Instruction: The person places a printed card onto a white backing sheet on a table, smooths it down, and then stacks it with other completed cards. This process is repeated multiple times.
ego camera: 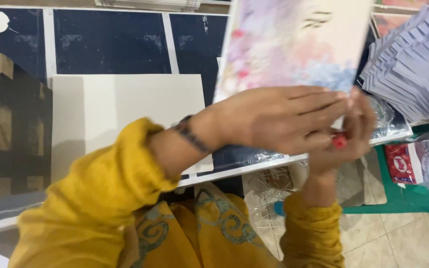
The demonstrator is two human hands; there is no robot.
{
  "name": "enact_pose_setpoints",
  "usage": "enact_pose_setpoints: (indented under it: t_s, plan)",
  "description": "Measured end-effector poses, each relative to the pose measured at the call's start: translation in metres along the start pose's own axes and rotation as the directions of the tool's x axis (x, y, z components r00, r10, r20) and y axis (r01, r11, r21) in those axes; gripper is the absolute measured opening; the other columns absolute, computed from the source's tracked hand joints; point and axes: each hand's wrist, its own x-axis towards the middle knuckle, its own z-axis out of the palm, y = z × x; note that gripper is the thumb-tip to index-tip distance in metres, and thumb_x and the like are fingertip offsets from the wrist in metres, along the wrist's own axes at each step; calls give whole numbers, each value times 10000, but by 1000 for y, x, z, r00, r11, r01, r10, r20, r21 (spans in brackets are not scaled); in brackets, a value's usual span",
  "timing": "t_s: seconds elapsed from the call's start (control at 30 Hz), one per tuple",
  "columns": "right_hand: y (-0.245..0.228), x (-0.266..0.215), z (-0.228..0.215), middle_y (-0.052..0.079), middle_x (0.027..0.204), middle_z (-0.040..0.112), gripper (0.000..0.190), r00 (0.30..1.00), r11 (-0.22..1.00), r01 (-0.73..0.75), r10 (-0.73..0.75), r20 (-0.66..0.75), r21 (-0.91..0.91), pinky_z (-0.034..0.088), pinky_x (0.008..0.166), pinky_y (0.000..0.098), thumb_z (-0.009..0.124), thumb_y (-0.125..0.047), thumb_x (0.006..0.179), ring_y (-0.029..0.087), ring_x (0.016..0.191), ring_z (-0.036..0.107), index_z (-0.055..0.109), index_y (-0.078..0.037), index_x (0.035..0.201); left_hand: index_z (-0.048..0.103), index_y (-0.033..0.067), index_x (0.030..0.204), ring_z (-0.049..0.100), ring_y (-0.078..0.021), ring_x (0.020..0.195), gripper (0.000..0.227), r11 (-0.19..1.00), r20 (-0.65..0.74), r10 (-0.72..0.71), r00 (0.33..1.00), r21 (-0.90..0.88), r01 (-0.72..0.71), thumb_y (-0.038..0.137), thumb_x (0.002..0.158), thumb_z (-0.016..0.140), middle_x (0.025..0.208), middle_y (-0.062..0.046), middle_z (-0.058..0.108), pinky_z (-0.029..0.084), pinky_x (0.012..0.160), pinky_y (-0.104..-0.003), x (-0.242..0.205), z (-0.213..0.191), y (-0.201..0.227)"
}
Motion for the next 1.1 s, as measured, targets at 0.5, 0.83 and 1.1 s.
enact_pose_setpoints:
  t_s: [0.5,0.83,1.1]
  plan:
    - [134,-51,-16,199,1520,494,802,522,972,-233,161,837,-42,551,808,442,714,130,834,401,1077,638,556,-115,1581,528,17,1285,489,-338,1181,614,-32,571,-749,-334,473,880,427,904,779,1329,-184,480,440,1017,-494,-153,27,70]
    - [44,-45,-45,143,1292,535,458,660,876,-478,305,686,70,407,692,259,732,-181,1046,144,850,501,641,-36,1470,473,178,998,478,-261,1015,322,-354,456,-792,-406,199,914,233,757,681,1089,-46,470,329,895,-438,-156,19,84]
    - [-56,-77,59,29,931,685,393,545,712,-645,174,820,277,399,528,220,803,-172,923,67,544,493,732,-99,1302,731,49,1160,748,-394,889,339,-257,296,-930,-219,-94,962,-35,863,590,1016,-182,688,631,753,-437,-177,-66,96]
